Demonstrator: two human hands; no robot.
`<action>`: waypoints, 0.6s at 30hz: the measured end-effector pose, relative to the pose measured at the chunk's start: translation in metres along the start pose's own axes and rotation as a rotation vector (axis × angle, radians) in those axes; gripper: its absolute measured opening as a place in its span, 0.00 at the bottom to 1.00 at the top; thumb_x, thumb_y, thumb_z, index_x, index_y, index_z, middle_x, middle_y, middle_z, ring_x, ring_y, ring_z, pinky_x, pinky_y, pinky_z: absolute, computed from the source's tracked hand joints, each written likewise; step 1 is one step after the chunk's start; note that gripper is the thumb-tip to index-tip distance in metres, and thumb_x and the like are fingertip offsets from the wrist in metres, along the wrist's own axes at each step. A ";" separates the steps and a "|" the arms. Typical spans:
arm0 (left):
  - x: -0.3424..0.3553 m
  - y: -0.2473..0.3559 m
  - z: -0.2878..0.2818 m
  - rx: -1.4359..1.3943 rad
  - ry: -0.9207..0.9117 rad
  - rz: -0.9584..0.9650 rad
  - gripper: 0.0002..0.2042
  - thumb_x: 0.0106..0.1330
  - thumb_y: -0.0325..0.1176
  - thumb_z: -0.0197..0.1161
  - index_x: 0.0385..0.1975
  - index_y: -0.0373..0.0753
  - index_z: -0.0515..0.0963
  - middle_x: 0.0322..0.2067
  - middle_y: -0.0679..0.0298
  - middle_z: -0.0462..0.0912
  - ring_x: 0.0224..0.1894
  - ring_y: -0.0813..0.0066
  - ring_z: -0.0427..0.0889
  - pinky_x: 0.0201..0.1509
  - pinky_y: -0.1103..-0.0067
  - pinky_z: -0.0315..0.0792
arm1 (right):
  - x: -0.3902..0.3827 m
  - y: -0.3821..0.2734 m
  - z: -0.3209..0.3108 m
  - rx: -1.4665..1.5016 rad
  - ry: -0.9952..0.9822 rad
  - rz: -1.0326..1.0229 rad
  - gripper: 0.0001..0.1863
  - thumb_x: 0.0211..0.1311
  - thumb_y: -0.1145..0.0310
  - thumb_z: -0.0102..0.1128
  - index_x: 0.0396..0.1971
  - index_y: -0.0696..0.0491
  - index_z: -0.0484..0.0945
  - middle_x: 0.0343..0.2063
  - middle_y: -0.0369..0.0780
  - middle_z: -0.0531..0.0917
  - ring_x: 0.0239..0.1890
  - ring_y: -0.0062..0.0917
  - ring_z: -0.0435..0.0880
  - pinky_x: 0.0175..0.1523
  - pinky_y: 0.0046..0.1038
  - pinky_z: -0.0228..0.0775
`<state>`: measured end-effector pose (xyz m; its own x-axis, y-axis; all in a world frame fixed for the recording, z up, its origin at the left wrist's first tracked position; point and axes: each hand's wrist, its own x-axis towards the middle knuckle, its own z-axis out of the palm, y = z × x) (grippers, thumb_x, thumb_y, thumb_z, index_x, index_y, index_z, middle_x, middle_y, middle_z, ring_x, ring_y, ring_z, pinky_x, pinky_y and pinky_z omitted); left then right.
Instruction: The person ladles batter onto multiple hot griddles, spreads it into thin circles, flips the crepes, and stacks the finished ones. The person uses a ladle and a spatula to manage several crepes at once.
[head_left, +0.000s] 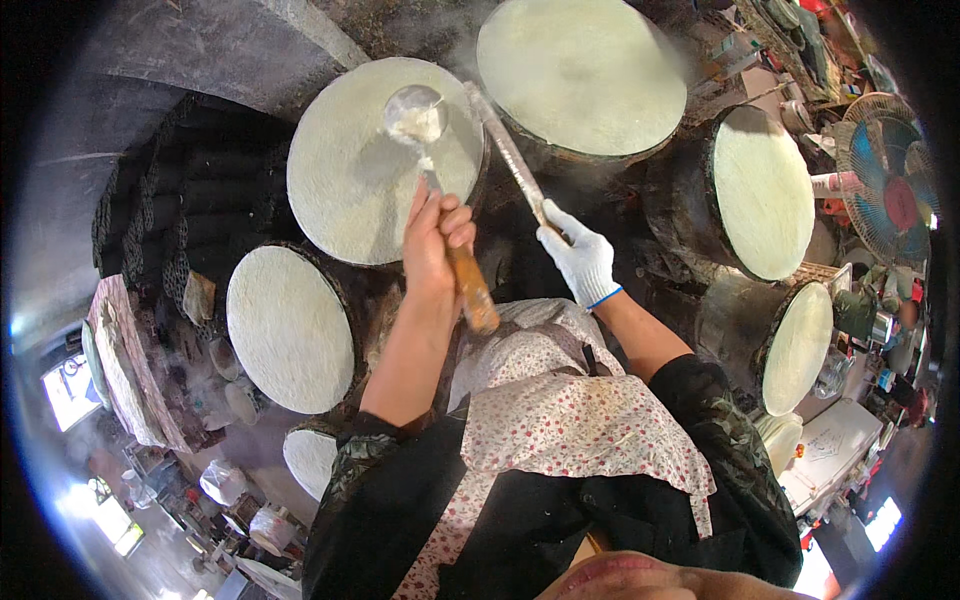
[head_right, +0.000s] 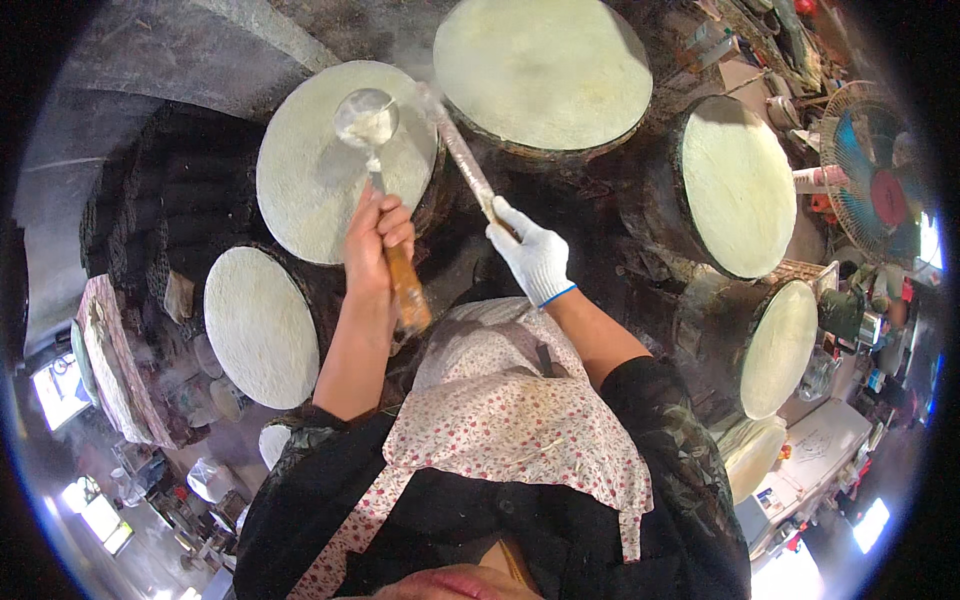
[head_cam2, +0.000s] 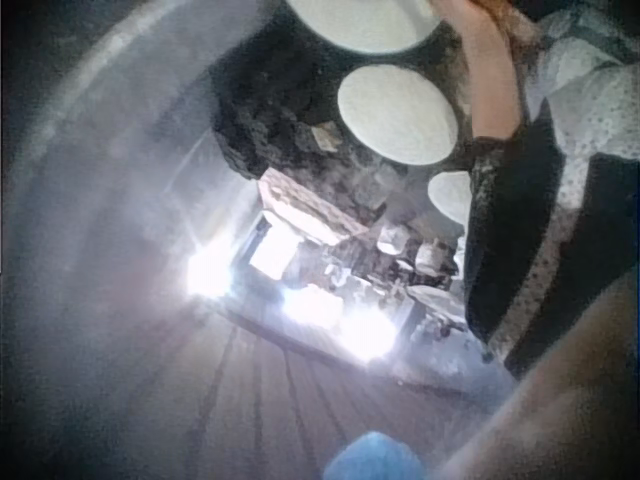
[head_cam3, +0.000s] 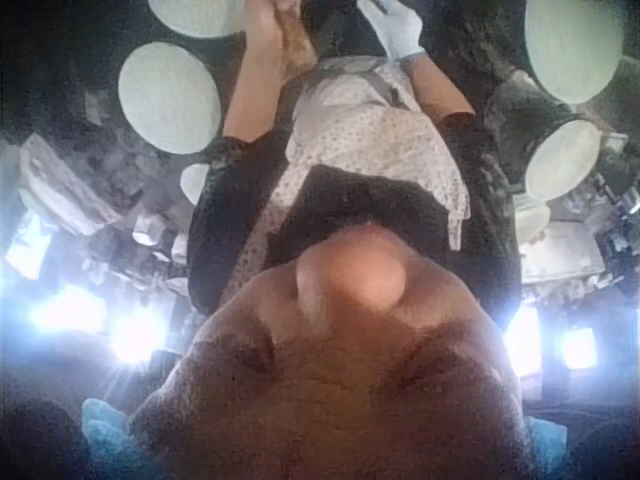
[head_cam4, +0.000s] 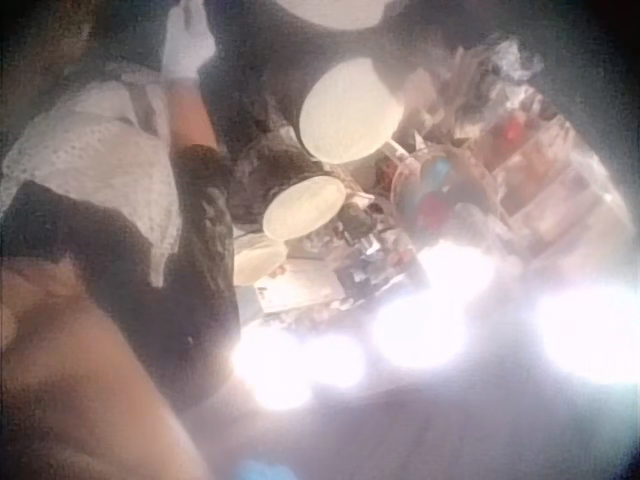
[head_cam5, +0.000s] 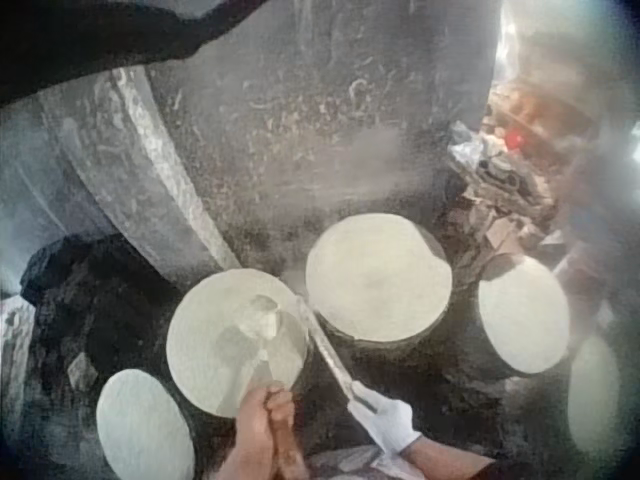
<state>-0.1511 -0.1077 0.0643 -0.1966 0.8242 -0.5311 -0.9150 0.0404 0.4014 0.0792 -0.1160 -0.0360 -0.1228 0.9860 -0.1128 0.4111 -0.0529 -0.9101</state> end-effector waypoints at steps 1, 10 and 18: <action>0.010 -0.009 0.004 0.113 0.021 0.046 0.33 0.80 0.25 0.52 0.82 0.47 0.50 0.33 0.65 0.72 0.28 0.79 0.66 0.26 0.83 0.65 | 0.001 0.001 -0.003 0.061 -0.018 0.128 0.25 0.68 0.53 0.70 0.64 0.37 0.82 0.46 0.40 0.91 0.42 0.23 0.93 0.47 0.24 0.81; 0.049 -0.073 0.017 0.545 0.116 0.163 0.34 0.79 0.26 0.49 0.83 0.47 0.46 0.34 0.64 0.71 0.25 0.78 0.69 0.25 0.80 0.68 | 0.007 0.001 -0.020 -0.638 -0.038 -0.141 0.25 0.67 0.51 0.69 0.64 0.31 0.81 0.29 0.41 0.89 0.24 0.39 0.87 0.30 0.32 0.77; 0.052 -0.049 0.024 0.297 0.091 0.097 0.28 0.77 0.24 0.50 0.76 0.44 0.57 0.31 0.67 0.70 0.22 0.81 0.67 0.22 0.82 0.65 | -0.002 -0.008 -0.043 -0.430 -0.074 -0.015 0.25 0.67 0.54 0.71 0.63 0.38 0.83 0.37 0.41 0.92 0.32 0.31 0.92 0.40 0.27 0.81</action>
<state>-0.1084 -0.0534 0.0347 -0.3205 0.7789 -0.5390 -0.7507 0.1382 0.6461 0.1148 -0.1112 -0.0118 -0.1891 0.9714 -0.1435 0.7457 0.0470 -0.6646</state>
